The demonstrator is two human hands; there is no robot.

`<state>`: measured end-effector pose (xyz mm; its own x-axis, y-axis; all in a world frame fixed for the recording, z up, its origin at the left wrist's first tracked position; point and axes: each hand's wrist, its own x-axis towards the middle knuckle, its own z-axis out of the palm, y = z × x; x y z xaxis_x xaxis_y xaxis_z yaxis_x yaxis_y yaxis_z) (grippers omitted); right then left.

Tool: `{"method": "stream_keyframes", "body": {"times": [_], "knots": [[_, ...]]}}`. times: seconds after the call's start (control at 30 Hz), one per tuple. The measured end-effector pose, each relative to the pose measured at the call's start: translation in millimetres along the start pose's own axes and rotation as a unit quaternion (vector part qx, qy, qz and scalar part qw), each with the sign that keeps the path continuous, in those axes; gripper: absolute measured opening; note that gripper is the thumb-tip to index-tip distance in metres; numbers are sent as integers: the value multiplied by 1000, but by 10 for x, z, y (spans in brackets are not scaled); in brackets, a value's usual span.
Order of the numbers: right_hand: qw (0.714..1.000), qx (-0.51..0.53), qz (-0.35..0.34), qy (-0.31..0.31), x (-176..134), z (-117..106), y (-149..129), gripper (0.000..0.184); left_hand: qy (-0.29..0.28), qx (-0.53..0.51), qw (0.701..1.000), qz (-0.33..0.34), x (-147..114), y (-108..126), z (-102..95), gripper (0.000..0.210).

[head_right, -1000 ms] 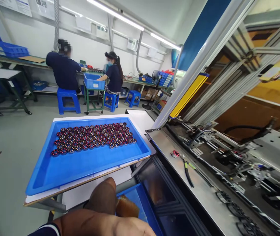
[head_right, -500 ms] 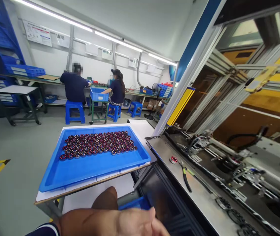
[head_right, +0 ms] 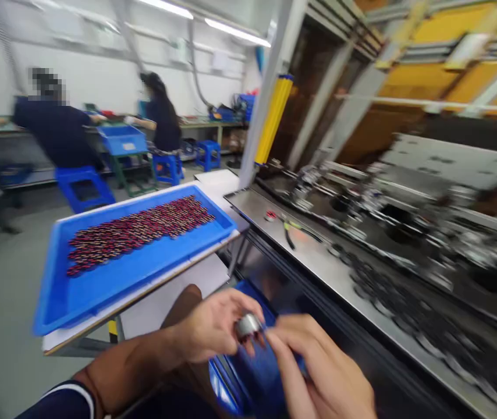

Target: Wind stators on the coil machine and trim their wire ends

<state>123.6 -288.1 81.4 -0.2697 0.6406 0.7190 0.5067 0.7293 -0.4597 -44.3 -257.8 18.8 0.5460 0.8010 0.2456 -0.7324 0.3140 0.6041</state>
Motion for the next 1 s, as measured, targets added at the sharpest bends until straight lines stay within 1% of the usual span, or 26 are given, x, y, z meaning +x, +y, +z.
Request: {"method": "stream_keyframes", "body": {"times": [0.03, 0.07, 0.1, 0.17, 0.23, 0.3, 0.33, 0.43, 0.53, 0.63, 0.7, 0.77, 0.83, 0.87, 0.93, 1.0], "knots": [[1000, 13, 7, 4, 68, -20, -70, 11, 20, -7, 999, 35, -3, 67, 45, 51], [999, 23, 30, -4, 143, -33, -120, 13, 29, -21, 998, 45, 5, 126, 76, 50], [999, 38, 31, -4, 214, -42, -153, 15, 32, -34, 998, 37, 18, 169, 94, 50], [997, 63, 37, -10, 305, -60, -180, 19, 7, -53, 999, -12, 40, 196, 109, 51], [996, 78, 30, -15, 319, -82, -177, 19, -32, -43, 997, -59, 44, 160, 108, 52], [997, 74, 28, -11, 281, -105, -161, 18, -48, -9, 996, -72, 34, 105, 101, 49], [997, 67, 29, -7, 257, -114, -152, 18, -41, 10, 997, -67, 29, 82, 100, 47], [998, 42, 40, 1, 193, -121, -144, 19, 11, 49, 998, -32, 27, 51, 108, 40], [998, 4, 49, 26, 142, -75, -185, 18, 53, 53, 997, 13, 60, 62, 117, 38], [995, -7, 66, 72, 88, 51, -249, 17, 78, 40, 996, 27, 120, 91, 99, 35], [988, 34, 114, 98, 55, 177, -270, 14, 89, 47, 995, 28, 166, 119, 77, 36], [969, 121, 193, 100, 23, 311, -256, 17, 89, 56, 994, 34, 208, 152, 56, 38], [930, 241, 265, 86, -15, 420, -211, 24, 82, 59, 994, 40, 240, 190, 44, 39], [903, 308, 290, 78, -37, 457, -183, 27, 78, 63, 994, 43, 250, 209, 41, 39], [839, 431, 325, 74, -89, 492, -133, 34, 73, 81, 993, 45, 259, 244, 38, 41], [781, 517, 345, 69, -143, 492, -110, 41, 61, 111, 991, 45, 253, 266, 37, 42]]}}
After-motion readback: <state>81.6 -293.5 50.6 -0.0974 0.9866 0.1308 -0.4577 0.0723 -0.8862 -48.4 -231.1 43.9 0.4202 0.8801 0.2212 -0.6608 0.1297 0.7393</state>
